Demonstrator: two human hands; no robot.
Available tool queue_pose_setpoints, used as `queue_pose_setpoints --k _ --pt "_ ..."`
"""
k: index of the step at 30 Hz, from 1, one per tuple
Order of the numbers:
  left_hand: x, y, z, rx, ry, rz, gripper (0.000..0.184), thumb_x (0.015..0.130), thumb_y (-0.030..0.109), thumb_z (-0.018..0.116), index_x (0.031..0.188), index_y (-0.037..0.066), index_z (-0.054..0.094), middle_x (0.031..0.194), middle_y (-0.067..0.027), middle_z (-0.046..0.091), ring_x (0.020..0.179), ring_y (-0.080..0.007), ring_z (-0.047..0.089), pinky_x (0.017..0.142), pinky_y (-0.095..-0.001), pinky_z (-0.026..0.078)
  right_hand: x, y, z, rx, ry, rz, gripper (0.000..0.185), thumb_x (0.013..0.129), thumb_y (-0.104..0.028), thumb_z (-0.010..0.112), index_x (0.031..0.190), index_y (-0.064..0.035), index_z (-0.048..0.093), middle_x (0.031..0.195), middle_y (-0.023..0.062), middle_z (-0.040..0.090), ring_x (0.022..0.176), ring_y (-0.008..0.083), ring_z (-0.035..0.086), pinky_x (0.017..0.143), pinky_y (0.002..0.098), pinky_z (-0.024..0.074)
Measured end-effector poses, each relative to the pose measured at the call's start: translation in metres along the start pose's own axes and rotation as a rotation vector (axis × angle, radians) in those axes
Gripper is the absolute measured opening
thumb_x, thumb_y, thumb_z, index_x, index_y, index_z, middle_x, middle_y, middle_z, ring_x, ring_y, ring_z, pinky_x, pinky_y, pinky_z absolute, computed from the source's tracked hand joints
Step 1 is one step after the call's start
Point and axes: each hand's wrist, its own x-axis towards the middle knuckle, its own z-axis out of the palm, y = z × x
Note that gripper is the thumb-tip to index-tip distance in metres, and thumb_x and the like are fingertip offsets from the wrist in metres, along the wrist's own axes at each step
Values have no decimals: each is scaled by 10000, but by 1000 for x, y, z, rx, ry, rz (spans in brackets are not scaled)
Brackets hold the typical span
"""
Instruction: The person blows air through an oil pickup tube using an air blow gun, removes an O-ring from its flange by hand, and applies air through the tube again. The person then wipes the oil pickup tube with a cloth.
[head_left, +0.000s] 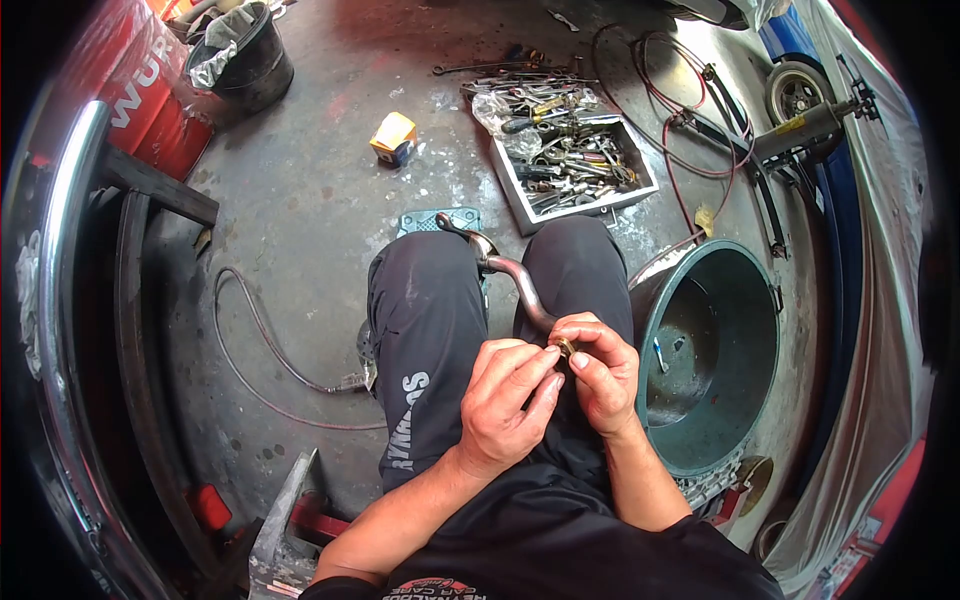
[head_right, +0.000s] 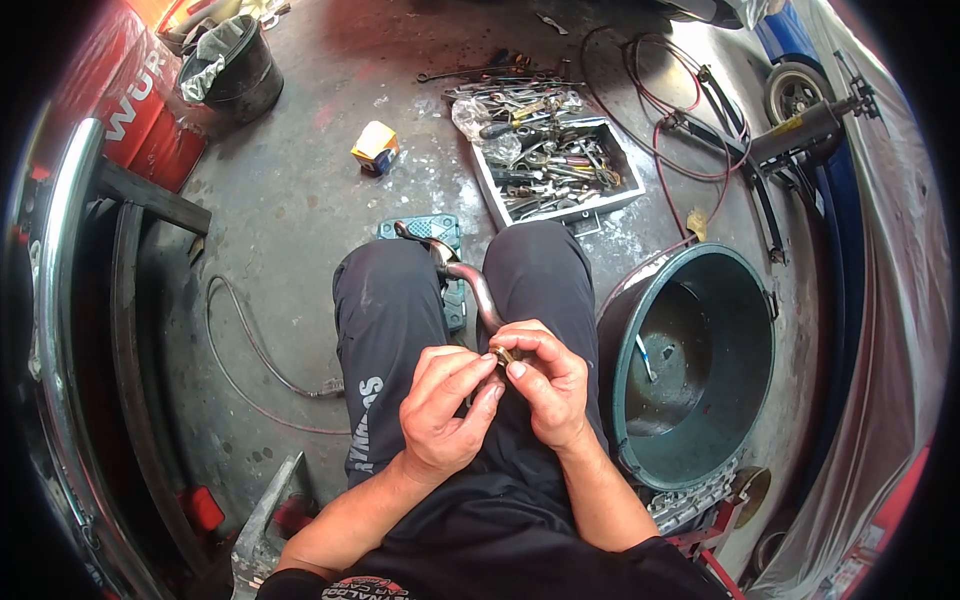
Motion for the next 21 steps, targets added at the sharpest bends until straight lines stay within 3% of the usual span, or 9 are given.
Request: queue_pose_setpoints --k 21 --pt "25 -13 -9 -85 -218 -26 196 731 -61 734 872 13 619 824 -77 619 768 -233 583 694 -346 482 -1 -1 -1 -2 -4 18 233 874 -37 573 1076 44 657 1085 146 625 1000 193 579 900 324 462"
